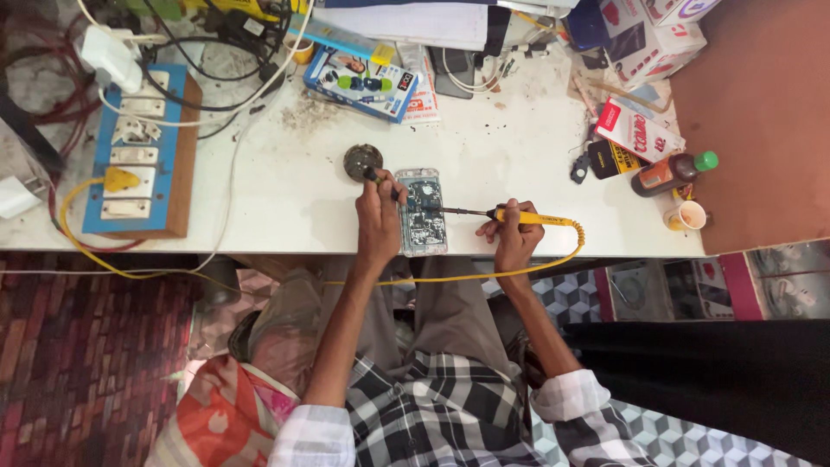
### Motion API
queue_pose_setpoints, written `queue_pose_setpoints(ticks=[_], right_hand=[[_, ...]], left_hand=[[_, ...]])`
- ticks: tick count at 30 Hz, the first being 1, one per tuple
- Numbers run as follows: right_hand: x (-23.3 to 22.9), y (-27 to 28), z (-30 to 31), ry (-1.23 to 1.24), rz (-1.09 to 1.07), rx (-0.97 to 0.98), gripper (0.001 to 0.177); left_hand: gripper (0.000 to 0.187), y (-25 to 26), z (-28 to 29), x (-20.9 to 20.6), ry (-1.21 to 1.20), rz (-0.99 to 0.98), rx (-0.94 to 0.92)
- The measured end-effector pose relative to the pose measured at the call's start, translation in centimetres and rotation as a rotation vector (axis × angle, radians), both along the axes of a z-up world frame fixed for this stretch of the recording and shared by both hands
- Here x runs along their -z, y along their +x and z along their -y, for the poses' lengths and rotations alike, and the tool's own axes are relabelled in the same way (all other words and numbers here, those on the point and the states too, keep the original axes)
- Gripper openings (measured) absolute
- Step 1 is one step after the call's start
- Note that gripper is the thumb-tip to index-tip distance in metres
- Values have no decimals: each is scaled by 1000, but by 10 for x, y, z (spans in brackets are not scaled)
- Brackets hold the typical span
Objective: The person solders a circuit board using a soldering iron and solder wire. They repeatedly apply solder to various points on the board while seated at a cluttered workbench.
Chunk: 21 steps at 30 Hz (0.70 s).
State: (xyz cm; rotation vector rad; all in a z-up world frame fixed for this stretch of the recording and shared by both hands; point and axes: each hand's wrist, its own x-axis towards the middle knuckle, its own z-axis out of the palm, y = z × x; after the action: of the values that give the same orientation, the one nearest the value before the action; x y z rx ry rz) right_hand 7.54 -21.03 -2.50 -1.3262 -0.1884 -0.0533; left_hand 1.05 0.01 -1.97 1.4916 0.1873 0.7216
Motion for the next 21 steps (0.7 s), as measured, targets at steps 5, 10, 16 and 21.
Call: queue_pose_setpoints(ticks=[5,10,16,21], right_hand=[[-1,-4,3,88,-2,-26,28],[-6,0,7,84,38,-56,28],[-9,4,2,-6,29,-47,28],[-16,3,-7,-86,59,-9,29]], left_hand=[[35,-5,5,11,-24,46,12],[34,-2,2,24,-36,15,24],[33,6,0,27,-177,102,78],[30,4,-6,26,-370,90,41]])
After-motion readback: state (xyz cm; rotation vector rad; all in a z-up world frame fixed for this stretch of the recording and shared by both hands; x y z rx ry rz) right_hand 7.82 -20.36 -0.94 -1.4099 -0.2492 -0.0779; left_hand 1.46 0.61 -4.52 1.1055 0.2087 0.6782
